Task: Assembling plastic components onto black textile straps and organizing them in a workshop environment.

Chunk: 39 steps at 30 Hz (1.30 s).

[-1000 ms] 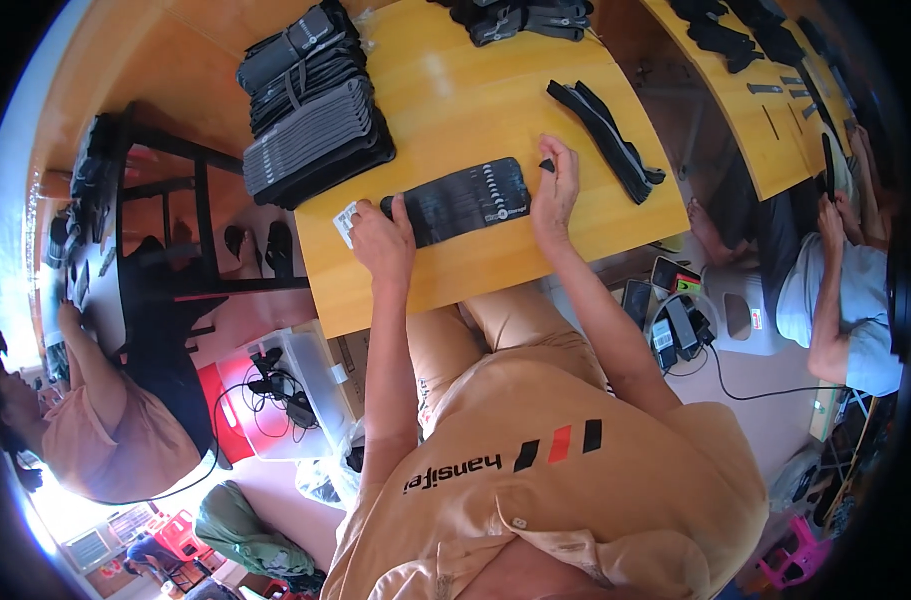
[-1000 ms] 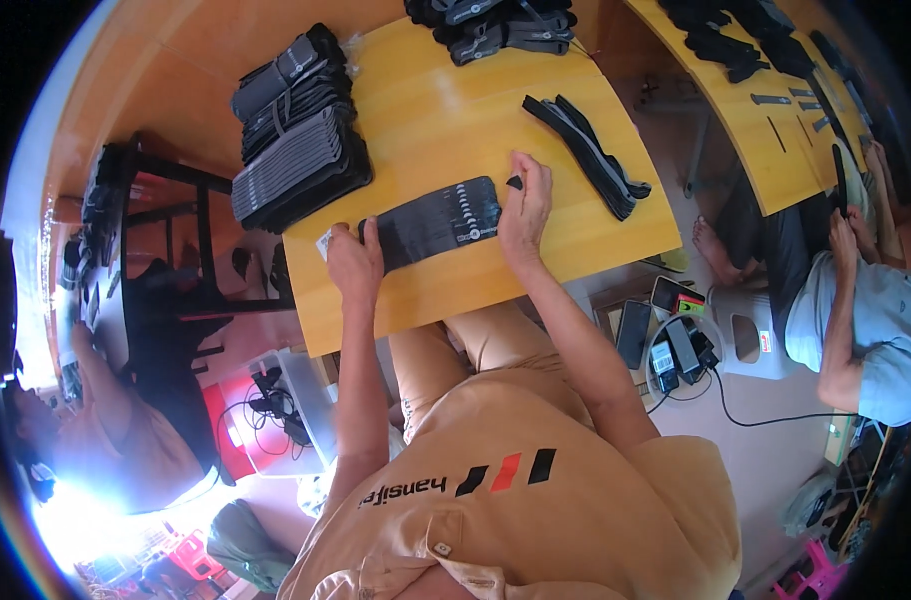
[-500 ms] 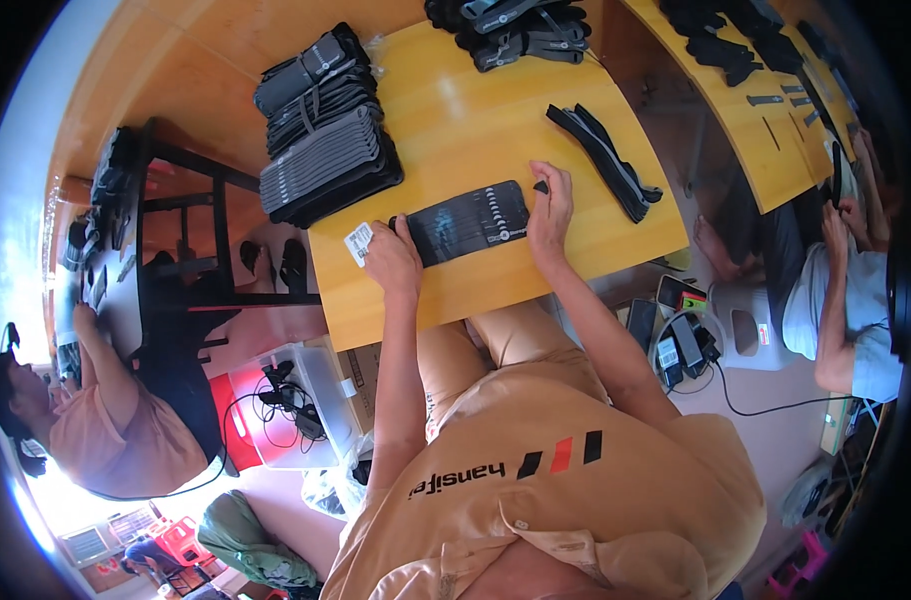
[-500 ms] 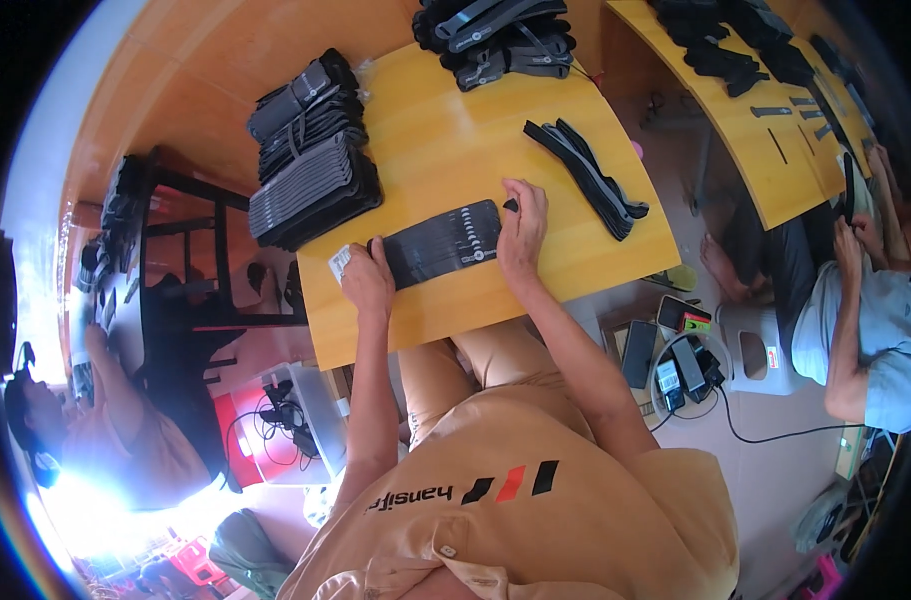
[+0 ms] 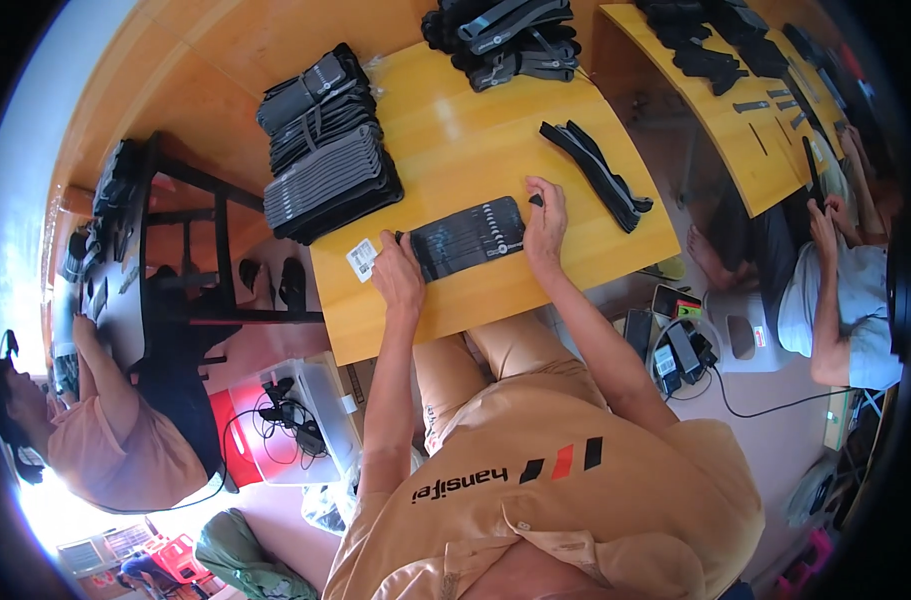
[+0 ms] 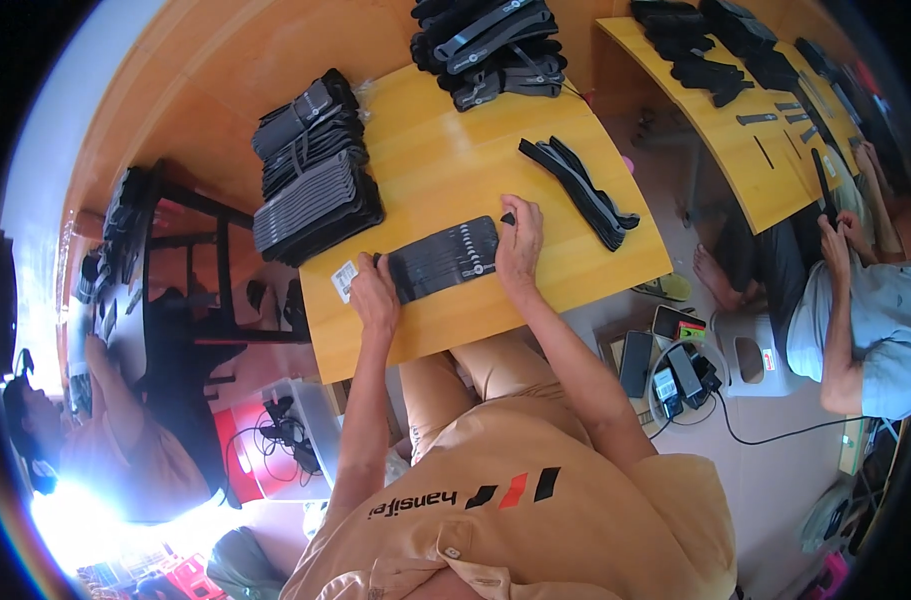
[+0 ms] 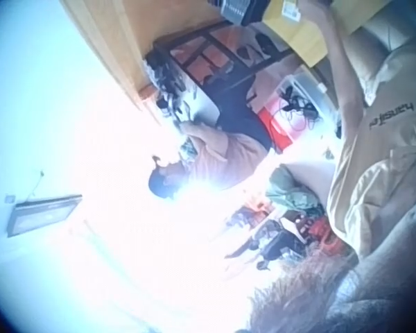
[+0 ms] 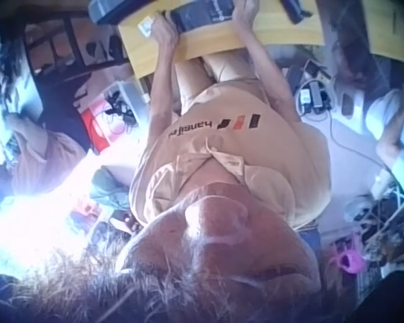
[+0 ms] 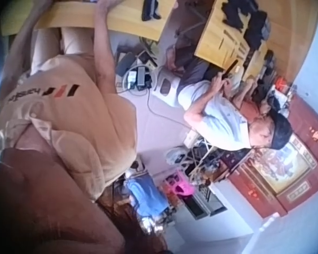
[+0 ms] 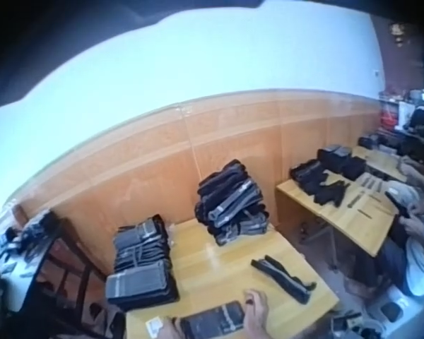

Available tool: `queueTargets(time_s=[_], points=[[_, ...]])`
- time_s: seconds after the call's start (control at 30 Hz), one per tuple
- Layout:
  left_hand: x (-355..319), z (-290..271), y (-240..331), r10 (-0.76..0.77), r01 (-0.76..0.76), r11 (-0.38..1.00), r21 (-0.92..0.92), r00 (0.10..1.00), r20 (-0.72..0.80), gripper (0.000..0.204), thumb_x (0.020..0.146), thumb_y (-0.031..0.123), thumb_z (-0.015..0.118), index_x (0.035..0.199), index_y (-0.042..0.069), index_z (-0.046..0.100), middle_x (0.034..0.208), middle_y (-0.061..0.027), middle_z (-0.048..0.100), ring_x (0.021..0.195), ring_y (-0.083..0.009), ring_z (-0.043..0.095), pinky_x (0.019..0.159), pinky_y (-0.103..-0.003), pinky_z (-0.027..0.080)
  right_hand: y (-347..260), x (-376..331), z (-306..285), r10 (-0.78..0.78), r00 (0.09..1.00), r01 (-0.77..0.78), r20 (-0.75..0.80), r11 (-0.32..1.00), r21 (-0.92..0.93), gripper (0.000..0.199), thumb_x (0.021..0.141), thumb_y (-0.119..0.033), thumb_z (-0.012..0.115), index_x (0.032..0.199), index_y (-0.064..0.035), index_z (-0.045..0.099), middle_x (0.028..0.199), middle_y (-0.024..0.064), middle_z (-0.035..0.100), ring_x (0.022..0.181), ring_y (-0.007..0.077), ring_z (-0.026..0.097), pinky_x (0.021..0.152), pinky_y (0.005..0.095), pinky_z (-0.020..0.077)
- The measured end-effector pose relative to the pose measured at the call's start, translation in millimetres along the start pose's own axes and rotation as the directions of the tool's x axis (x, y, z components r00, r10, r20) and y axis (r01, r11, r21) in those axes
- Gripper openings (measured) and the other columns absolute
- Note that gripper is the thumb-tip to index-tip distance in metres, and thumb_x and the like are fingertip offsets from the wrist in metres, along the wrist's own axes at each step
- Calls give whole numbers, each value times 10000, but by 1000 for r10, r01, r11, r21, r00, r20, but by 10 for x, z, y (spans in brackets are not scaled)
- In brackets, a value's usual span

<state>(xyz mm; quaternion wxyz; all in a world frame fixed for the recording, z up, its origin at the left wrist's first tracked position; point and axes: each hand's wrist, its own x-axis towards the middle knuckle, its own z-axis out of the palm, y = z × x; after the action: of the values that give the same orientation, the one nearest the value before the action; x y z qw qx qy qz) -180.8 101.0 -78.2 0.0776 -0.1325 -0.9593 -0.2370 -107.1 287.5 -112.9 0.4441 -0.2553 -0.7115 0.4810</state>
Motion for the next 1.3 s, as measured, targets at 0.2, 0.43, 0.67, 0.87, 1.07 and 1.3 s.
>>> queueTargets(time_s=[0.2, 0.43, 0.67, 0.87, 1.07, 1.3], points=[[0, 15, -29, 44, -45, 999, -16, 999, -16, 209, 907, 205, 502, 866, 6, 453, 697, -272, 577, 686, -461, 561, 573, -491, 423, -37, 9, -11, 14, 1000, -14, 7, 1000, -22, 253, 789, 10, 406, 1006, 8, 538, 885, 144, 521, 894, 292, 503, 819, 357, 393], [-19, 6, -27, 54, -53, 997, -54, 999, 0, 184, 905, 194, 511, 868, 18, 468, 673, -251, 577, 649, -433, 566, 525, -470, 421, -37, -7, -5, 66, 998, -65, 24, 996, -53, 234, 840, -25, 398, 1031, -2, 530, 898, 145, 531, 898, 288, 513, 818, 354, 395], [12, -606, 616, 196, -234, 917, -324, 970, -147, 148, 883, 170, 565, 859, 48, 484, 644, -201, 562, 579, -397, 552, 485, -422, 408, -91, 4, -12, 124, 992, -124, 26, 992, 7, 230, 905, -79, 373, 1059, -1, 525, 903, 120, 560, 879, 230, 538, 819, 321, 407], [-165, -648, 590, 215, -251, 911, -329, 966, -141, 157, 864, 135, 594, 839, 35, 476, 638, -194, 543, 562, -389, 536, 481, -389, 412, -110, -2, -12, 149, 989, -149, 5, 986, 77, 241, 916, -100, 382, 1091, -2, 517, 904, 93, 564, 884, 173, 529, 842, 284, 397], [-449, -625, 523, 175, -215, 850, -481, 976, -126, 146, 851, 98, 609, 834, 17, 489, 630, -189, 512, 521, -356, 497, 477, -346, 405, -111, 12, -54, 234, 972, -222, -32, 951, 217, 233, 913, -109, 399, 1082, -2, 519, 914, 74, 560, 909, 154, 513, 884, 274, 363], [-359, -1372, 552, -66, -237, 900, -367, 756, -651, 120, 881, 98, 534, 801, 14, 500, 761, -54, 540, 686, -131, 496, 648, -269, 410, -262, 0, -115, 285, 952, -306, 110, 876, 372, 220, 914, -114, 417, 1068, -5, 531, 898, 61, 556, 865, 139, 514, 836, 250, 388]])
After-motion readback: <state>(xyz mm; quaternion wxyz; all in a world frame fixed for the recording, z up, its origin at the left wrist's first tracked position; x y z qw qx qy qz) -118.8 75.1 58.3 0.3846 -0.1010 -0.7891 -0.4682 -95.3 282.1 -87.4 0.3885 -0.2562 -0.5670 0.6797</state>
